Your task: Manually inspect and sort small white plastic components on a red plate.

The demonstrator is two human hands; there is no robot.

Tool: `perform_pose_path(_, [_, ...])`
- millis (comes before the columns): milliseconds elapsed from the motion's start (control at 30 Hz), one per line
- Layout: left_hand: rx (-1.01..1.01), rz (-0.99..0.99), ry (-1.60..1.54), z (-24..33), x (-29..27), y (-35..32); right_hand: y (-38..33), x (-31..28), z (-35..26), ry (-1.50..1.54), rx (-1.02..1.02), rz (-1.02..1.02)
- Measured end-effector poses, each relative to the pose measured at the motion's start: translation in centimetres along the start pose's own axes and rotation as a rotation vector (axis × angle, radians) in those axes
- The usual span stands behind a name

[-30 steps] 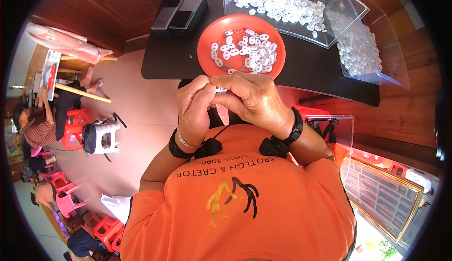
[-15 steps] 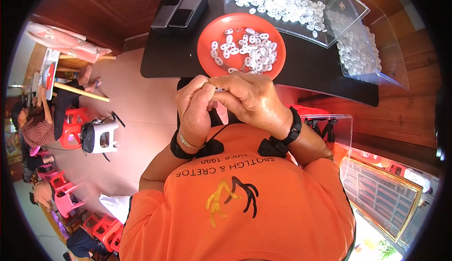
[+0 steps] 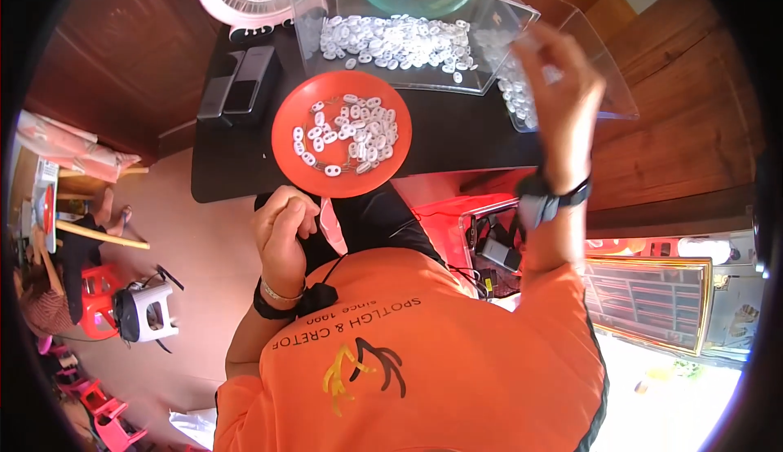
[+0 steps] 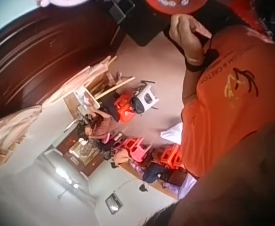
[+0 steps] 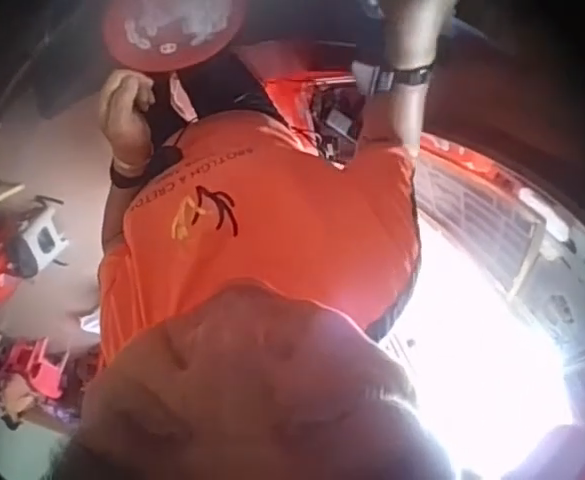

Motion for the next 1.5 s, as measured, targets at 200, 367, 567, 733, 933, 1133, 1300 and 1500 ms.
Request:
perform_pose_path(200, [-0.055, -0.023, 0.007, -0.4, 0.1, 0.2, 2.2, 0.1, 3.4, -0.092, -0.119, 0.090])
perform_pose_path(367, [-0.073, -0.015, -0.040, -1.2, -0.1, 0.4, -3.1, 8.6, -0.9, 0.221, -0.087, -0.521])
perform_pose_path(567, [-0.165, -0.001, 0.014, -2.6, -0.9, 0.1, -5.6, 16.6, -2.4, -0.055, -0.341, -0.683])
perform_pose_path(733, [-0.255, -0.009, 0.003, -3.4, -1.6, 0.0, -5.1, 18.2, -3.7, -0.150, -0.353, -0.728])
perform_pose_path(933, [-0.290, -0.035, -0.008, -3.7, -1.3, 0.3, -5.9, 19.7, -4.5, -0.160, -0.408, -0.795])
perform_pose_path(1133, [-0.292, -0.056, -0.024, -3.6, -1.3, 0.6, -6.3, 19.7, -5.3, -0.080, -0.475, -0.766])
perform_pose_path(1300, [-0.305, -0.063, -0.016, -3.5, -1.2, 0.6, -5.2, 18.9, -5.8, -0.173, -0.440, -0.833])
perform_pose_path(1500, [-0.285, -0.070, -0.012, -3.0, -1.1, 0.9, -4.3, 18.3, -6.5, 0.128, -0.274, -0.959])
Point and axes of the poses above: each hand's wrist, its own y-axis towards the middle knuckle, its own x-axis out of the palm, z = x × y, the point moved 4 cm from there along y, towards the middle knuckle, and after that the axes turned 7 degrees about x, right-handed, at the moved point
